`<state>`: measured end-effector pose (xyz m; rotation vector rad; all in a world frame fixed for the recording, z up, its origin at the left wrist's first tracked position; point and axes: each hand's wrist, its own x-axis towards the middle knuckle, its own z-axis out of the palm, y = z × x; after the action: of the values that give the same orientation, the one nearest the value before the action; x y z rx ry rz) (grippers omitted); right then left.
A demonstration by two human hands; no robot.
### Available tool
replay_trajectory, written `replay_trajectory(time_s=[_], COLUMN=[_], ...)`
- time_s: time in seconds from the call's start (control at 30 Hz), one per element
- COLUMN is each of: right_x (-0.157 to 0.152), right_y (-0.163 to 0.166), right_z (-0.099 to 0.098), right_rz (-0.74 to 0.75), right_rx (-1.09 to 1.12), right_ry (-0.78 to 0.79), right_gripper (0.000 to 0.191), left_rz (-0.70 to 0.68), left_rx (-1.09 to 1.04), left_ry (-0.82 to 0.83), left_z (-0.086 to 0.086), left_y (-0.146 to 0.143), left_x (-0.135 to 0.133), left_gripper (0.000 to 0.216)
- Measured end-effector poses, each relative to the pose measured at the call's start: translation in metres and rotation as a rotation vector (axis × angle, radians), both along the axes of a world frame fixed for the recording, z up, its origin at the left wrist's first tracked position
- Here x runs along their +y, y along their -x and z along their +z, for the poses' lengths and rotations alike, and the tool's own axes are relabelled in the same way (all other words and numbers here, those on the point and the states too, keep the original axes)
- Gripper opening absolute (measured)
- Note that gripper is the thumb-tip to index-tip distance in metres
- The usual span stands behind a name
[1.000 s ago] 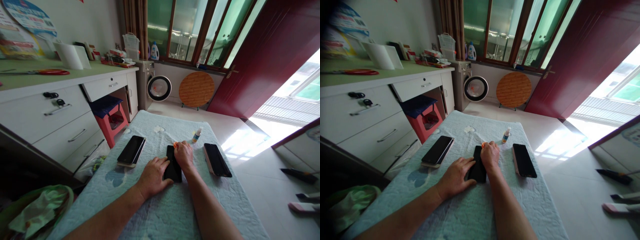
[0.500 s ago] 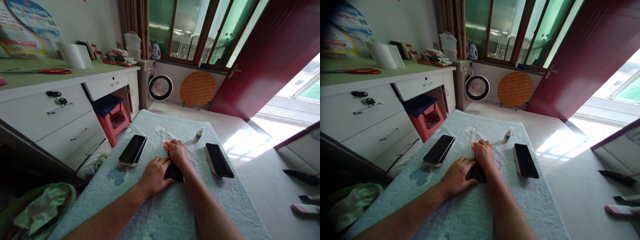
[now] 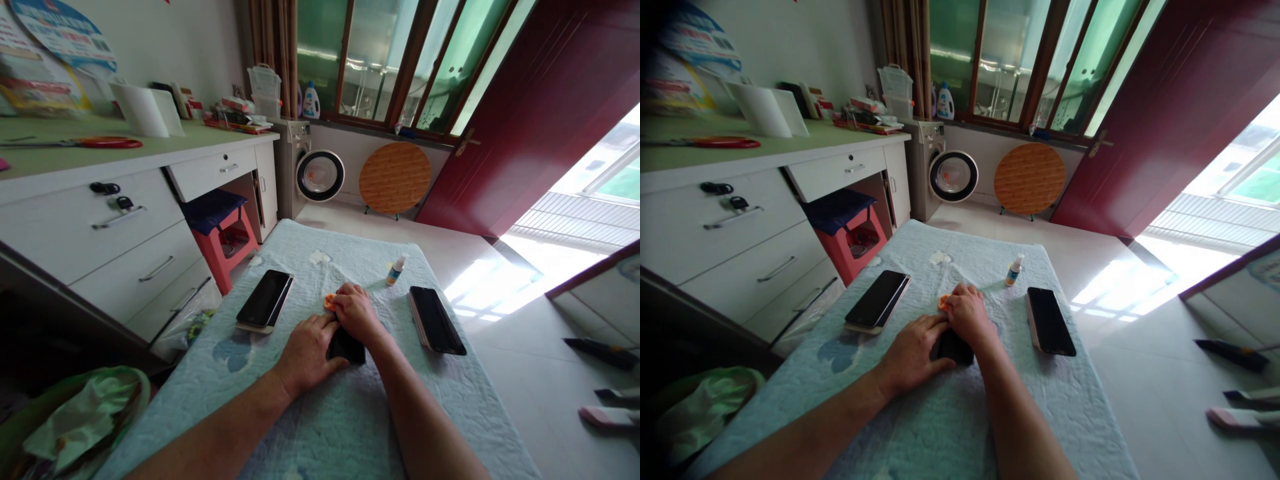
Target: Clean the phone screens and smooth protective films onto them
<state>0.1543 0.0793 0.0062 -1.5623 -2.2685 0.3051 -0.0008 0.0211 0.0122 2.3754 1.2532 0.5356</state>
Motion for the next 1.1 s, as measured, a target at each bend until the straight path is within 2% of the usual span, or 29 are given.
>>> replay_trajectory(time_s=[0.23,0.53,0.73,0.93,1.1], right_x=[0.000,0.002,0.006,0.009,0.008], right_y=[-0.001,0.003,0.005,0.005,0.002], right_z=[0.002,0.000,-0.002,-0.004,-0.003], right_rz=[0.098,-0.065,-0.146,-0.147,-0.080], right_rx=[0.046,-0.102,-0.151,-0.140,-0.091], right_ry=[0.082,-0.035,-0.030,-0.021,-0.011], right_gripper=[0.018,0.024,0.027,0.028,0.023], left_rz=[0.015,0.021,0.027,0.024,0.030], left_rx=[0.038,0.090,0.114,0.117,0.119], left_ry=[-0.012,-0.015,-0.034,-0.029,-0.016], left_z=[-0.001,0.004,0.003,0.003,0.005], left_y=[-0.001,-0.003,-0.003,-0.003,-0.003], left_x=[-0.002,-0.005,-0.006,-0.006,-0.006], left_gripper=[0.060,0.054,0.046,0.046,0.047])
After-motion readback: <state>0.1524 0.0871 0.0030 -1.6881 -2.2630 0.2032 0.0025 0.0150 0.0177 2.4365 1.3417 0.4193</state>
